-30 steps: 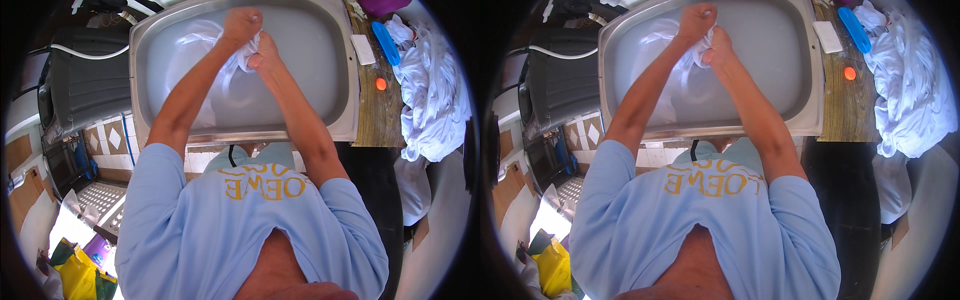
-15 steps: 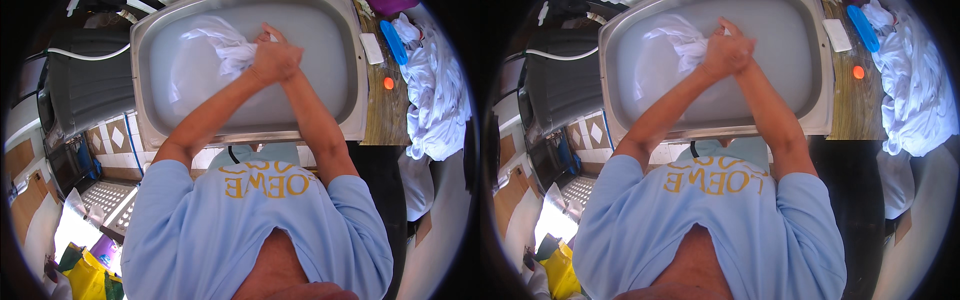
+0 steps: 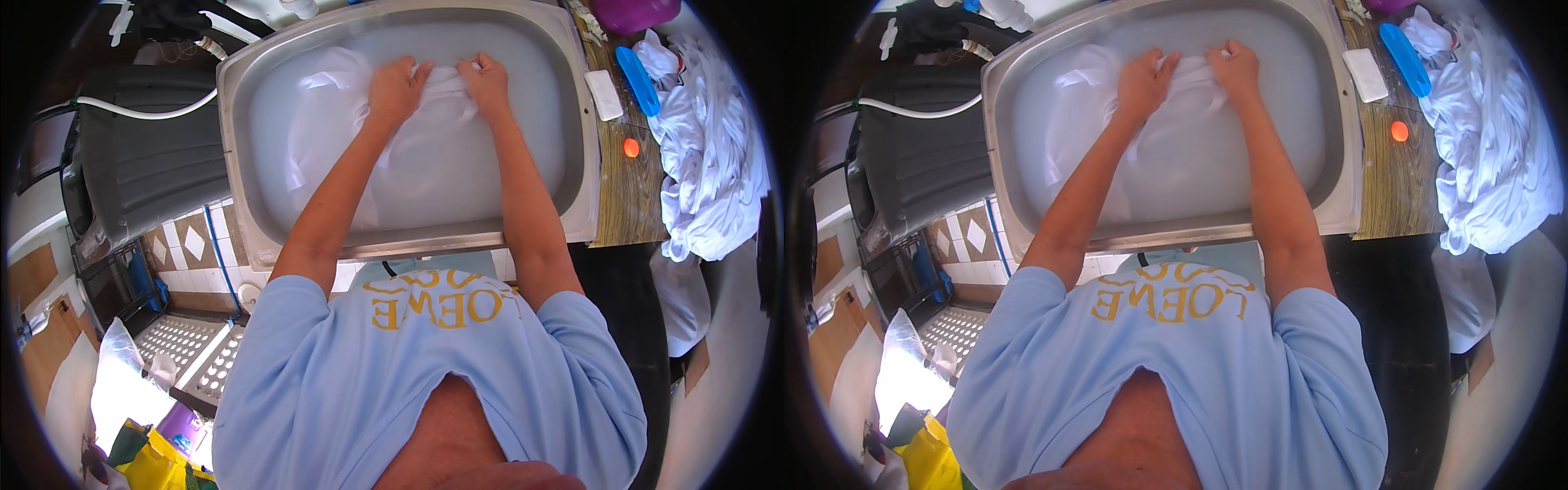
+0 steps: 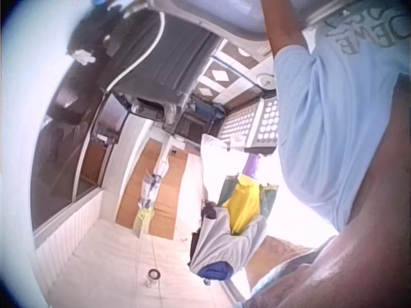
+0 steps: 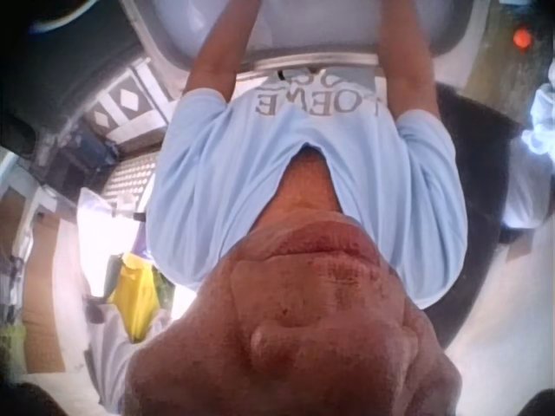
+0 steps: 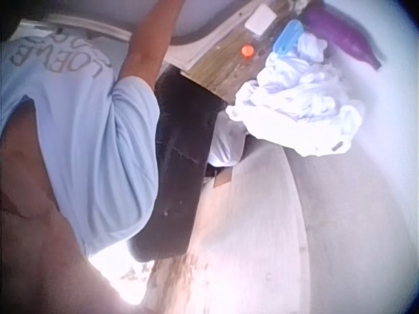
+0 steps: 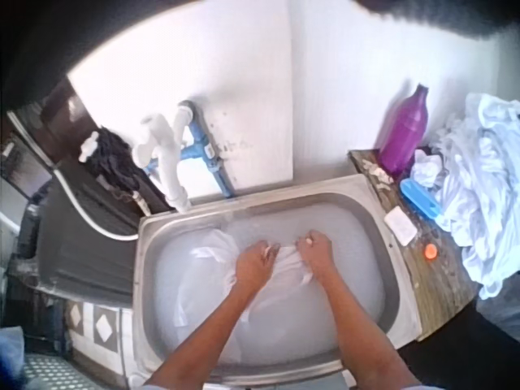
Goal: The person washes a white shirt by hand in a basin of soapy water, scrubbing a specific stain, then wrings it out and places it into a top-loading washing machine.
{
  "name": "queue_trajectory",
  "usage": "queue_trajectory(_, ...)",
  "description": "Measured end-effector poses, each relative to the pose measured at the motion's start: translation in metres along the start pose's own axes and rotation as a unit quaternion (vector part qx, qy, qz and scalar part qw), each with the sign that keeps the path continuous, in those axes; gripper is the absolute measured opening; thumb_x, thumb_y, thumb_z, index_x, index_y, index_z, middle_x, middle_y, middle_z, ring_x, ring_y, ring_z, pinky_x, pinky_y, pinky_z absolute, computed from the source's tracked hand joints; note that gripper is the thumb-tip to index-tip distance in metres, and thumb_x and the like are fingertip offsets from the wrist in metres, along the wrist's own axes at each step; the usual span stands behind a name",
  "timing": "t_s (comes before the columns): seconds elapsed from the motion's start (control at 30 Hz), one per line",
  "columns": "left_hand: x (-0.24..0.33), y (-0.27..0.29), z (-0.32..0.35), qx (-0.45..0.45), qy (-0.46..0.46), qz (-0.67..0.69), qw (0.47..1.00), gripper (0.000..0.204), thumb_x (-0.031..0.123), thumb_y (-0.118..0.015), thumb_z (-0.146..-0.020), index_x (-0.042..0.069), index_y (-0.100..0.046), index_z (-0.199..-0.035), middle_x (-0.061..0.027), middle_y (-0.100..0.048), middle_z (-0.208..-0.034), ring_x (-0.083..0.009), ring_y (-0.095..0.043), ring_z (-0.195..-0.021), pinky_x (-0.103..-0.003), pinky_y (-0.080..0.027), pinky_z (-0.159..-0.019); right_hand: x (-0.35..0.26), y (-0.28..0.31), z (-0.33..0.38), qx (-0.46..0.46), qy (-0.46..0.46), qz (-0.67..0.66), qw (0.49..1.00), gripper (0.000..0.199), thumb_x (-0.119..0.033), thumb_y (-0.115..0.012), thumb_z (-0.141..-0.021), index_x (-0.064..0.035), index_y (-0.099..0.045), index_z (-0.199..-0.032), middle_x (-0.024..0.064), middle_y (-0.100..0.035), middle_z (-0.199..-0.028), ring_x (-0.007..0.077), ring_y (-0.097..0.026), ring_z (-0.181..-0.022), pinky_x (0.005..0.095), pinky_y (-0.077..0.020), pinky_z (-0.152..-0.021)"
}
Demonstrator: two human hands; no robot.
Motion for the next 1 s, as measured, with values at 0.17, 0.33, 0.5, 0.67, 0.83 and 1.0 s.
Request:
queue_trajectory(0.17, -0.015, -0.026, 0.009, -0.143, 0.032, -0.175, 0.974, 0.021, 0.030, -0.054, -0.088, 0.011, -0.061, -0.094, -0.0127, -0.062, -0.093, -0.0307, -0.058, -0.091, -0.045, -0.046, -0.075, 0.036, -0.006, -0.003, -0.014, 0.110, 0.323, 0.940, 0.029, -0.030, -0.065, -0.077, -0.0025, -0.060, -0.083, 0.0133, -0.064, -0.080, 0.0314, -0.061, -0.076, 0.0401, -0.0483, -0.070)
queue_trajectory(0.33, -0.070, -0.061, 0.020, -0.174, 0.087, 0.029, 0.980, 0.034, 0.023, -0.047, -0.090, 0.020, -0.053, -0.124, -0.0131, -0.044, -0.132, -0.0249, -0.036, -0.125, -0.047, -0.032, -0.097, 0.053, -0.006, -0.003, -0.033, 0.049, 0.078, 0.995, 0.039, -0.038, -0.057, -0.085, -0.0067, -0.058, -0.108, 0.0078, -0.064, -0.097, 0.0226, -0.061, -0.091, 0.0371, -0.0483, -0.082)
queue_trajectory(0.5, -0.020, -0.021, -0.026, -0.045, 0.167, 0.341, 0.924, 0.017, 0.025, -0.055, -0.087, 0.013, -0.064, -0.093, -0.0135, -0.062, -0.093, -0.0227, -0.057, -0.085, -0.037, -0.045, -0.073, -0.011, -0.013, 0.016, -0.113, -0.254, -0.501, 0.819, 0.043, -0.039, -0.044, -0.094, -0.0071, -0.053, -0.121, 0.0061, -0.060, -0.112, 0.0207, -0.056, -0.104, 0.0344, -0.0454, -0.088)
queue_trajectory(0.67, 0.087, -0.030, 0.004, 0.123, -0.115, 0.323, 0.931, 0.028, 0.031, -0.069, -0.076, 0.009, -0.062, -0.061, -0.0094, -0.061, -0.065, -0.0208, -0.053, -0.054, -0.031, -0.044, -0.057, 0.017, -0.031, 0.026, -0.185, -0.183, -0.580, 0.772, 0.037, -0.037, -0.044, -0.095, -0.0072, -0.054, -0.114, 0.0043, -0.061, -0.101, 0.0162, -0.059, -0.091, 0.0267, -0.0484, -0.074)
queue_trajectory(0.83, 0.083, -0.038, 0.001, 0.075, -0.126, 0.108, 0.983, 0.025, 0.027, -0.068, -0.074, 0.005, -0.063, -0.061, -0.0142, -0.060, -0.064, -0.0307, -0.060, -0.066, -0.036, -0.047, -0.063, 0.005, -0.044, 0.021, -0.215, -0.229, -0.675, 0.667, 0.023, -0.028, -0.051, -0.091, -0.0094, -0.055, -0.105, 0.0052, -0.059, -0.098, 0.0180, -0.058, -0.089, 0.0293, -0.0487, -0.072)
queue_trajectory(1.0, 0.056, -0.028, -0.032, 0.084, 0.003, 0.057, 0.995, 0.018, 0.020, -0.059, -0.075, 0.007, -0.065, -0.065, -0.0144, -0.061, -0.065, -0.0326, -0.060, -0.061, -0.040, -0.047, -0.057, -0.025, -0.037, 0.033, -0.090, -0.310, -0.538, 0.778, 0.026, -0.021, -0.055, -0.086, -0.0027, -0.054, -0.105, 0.0095, -0.060, -0.095, 0.0216, -0.060, -0.086, 0.0352, -0.0509, -0.069)
Point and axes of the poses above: each hand's wrist, its own z-axis away from the middle knuckle, its own y-axis out of the back of the hand, x = y × z, the point moved 2 cm from there along -z, towards the middle knuckle
